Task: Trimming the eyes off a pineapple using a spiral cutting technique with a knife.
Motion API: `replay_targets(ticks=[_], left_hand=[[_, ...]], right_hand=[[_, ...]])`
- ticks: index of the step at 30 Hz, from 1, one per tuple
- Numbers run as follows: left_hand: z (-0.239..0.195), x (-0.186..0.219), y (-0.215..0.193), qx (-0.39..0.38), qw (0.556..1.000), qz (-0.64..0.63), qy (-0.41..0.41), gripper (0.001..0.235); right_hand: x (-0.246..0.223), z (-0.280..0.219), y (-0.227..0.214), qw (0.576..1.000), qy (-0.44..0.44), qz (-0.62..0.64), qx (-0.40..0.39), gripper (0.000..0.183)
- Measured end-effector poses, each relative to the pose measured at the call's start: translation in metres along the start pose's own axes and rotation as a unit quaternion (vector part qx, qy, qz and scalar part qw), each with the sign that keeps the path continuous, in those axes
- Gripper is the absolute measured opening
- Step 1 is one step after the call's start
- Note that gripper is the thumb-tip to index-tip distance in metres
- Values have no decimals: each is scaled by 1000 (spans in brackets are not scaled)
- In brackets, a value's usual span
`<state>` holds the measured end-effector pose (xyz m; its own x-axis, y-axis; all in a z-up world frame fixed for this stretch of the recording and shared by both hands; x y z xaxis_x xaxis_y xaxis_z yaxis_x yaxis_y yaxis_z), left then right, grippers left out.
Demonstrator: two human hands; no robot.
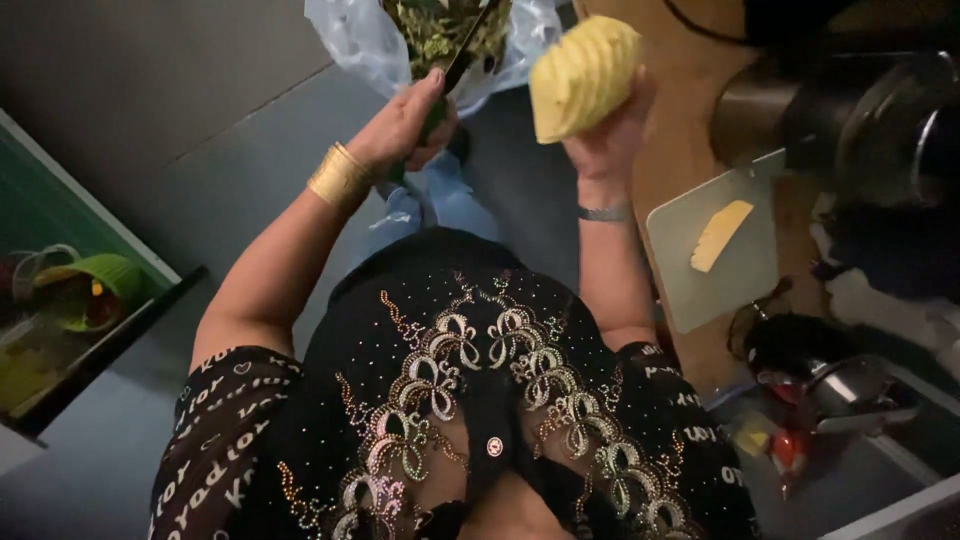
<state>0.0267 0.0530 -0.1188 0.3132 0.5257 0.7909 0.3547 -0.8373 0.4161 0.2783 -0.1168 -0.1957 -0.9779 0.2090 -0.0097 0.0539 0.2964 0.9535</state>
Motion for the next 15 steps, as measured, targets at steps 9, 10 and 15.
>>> replay_targets(ticks=[9,10,15], left_hand=[[8,-13,-14,82,986,-25,-140,67],[8,-16,-18,107,981,-43,-157,68],[11,-34,-41,119,971,-106,-176,65]], right_hand=[[57,85,-75,994,98,12,-51,72],[59,92,-85,994,100,10,-42,71],[54,114,-109,991,99,-67,-65,71]])
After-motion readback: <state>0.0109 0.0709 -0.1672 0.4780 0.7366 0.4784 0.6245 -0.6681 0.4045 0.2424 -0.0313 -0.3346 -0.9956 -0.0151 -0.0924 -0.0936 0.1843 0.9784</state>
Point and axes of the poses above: each hand's wrist, its own z-axis towards the middle knuckle, its own y-axis out of the palm, x = y × z, the point moved 1 cm from there along z, towards the middle knuckle, and after that the axes turned 5 degrees about -x, right-handed, at the moved point
